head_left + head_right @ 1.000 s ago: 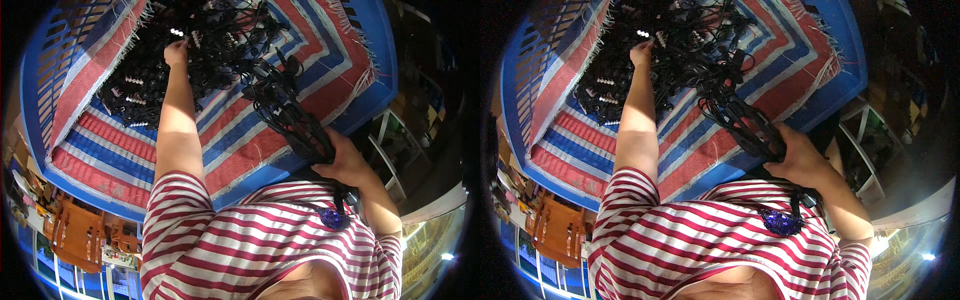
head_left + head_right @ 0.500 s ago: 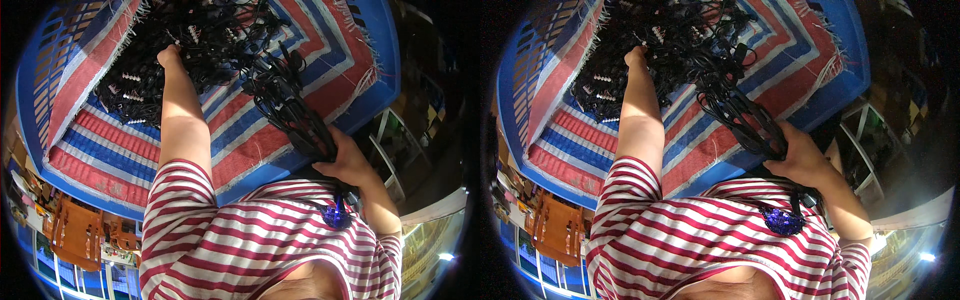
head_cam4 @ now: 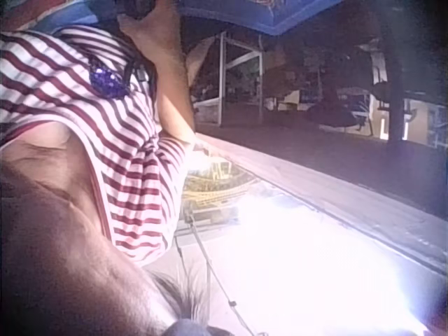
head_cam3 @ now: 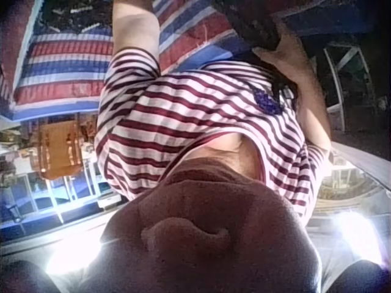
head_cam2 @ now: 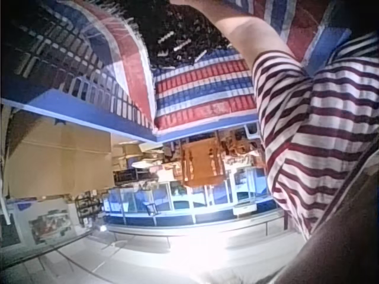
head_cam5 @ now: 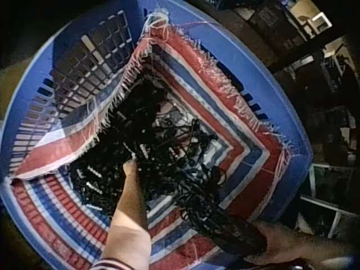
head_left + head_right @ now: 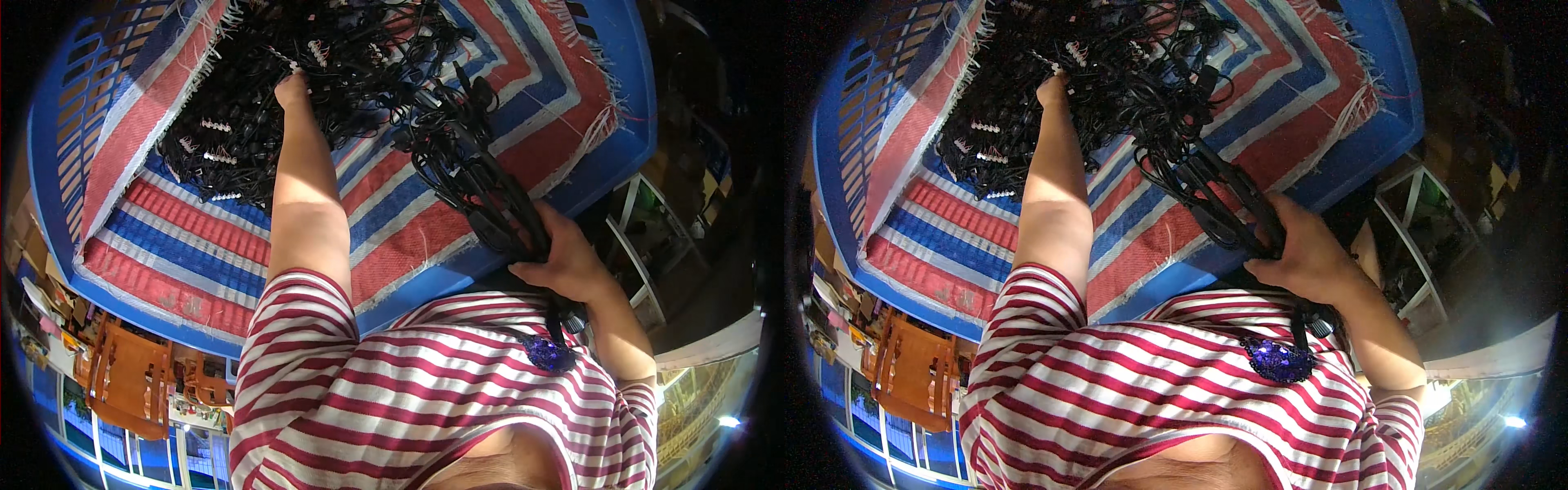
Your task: The person assembles small electronic devices by hand. They pick up black cables and components from a basket, apply adhesive from a tube to a circular part, and attach a small white piece. The person then connects the cable to the assembled unit and places it on the table.
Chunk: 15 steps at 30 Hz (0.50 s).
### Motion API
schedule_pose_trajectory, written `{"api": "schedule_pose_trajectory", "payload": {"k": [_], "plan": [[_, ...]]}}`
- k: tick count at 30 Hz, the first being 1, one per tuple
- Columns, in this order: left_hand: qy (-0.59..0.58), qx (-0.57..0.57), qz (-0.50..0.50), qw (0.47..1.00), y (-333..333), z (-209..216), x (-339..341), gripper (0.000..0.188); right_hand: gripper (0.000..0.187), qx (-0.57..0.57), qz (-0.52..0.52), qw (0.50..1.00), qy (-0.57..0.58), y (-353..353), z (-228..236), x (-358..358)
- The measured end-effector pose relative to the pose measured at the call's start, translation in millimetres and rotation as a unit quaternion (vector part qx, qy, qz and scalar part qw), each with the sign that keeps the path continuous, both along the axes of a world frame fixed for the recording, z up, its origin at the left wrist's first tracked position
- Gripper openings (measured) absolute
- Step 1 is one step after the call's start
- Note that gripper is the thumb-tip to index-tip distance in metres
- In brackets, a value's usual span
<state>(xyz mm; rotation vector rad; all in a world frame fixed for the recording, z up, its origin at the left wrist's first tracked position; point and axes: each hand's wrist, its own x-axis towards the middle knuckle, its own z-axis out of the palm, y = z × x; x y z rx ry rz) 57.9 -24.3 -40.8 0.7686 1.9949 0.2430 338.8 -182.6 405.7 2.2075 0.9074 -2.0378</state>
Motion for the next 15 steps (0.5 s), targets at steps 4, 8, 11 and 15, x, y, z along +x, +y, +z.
{"api": "schedule_pose_trajectory", "payload": {"k": [4,8,11,15], "plan": [[0.129,-0.019,-0.312,0.941,5.5,-27.2,-17.5,0.023,0.052,-0.006,0.01,1.0,0.001,4.4,1.8,-0.7],[0.025,-0.021,-0.145,0.989,8.3,-15.2,-6.3,0.016,0.054,0.005,-0.002,1.0,0.002,0.4,-1.7,-1.4],[-0.143,-0.048,0.209,0.966,9.5,3.5,5.7,0.014,0.056,0.014,-0.009,1.0,0.003,-2.6,-3.8,-0.9],[-0.111,-0.037,0.182,0.976,7.6,-12.5,-5.4,0.014,0.057,0.006,-0.002,1.0,0.003,0.9,-3.4,-0.7]]}}
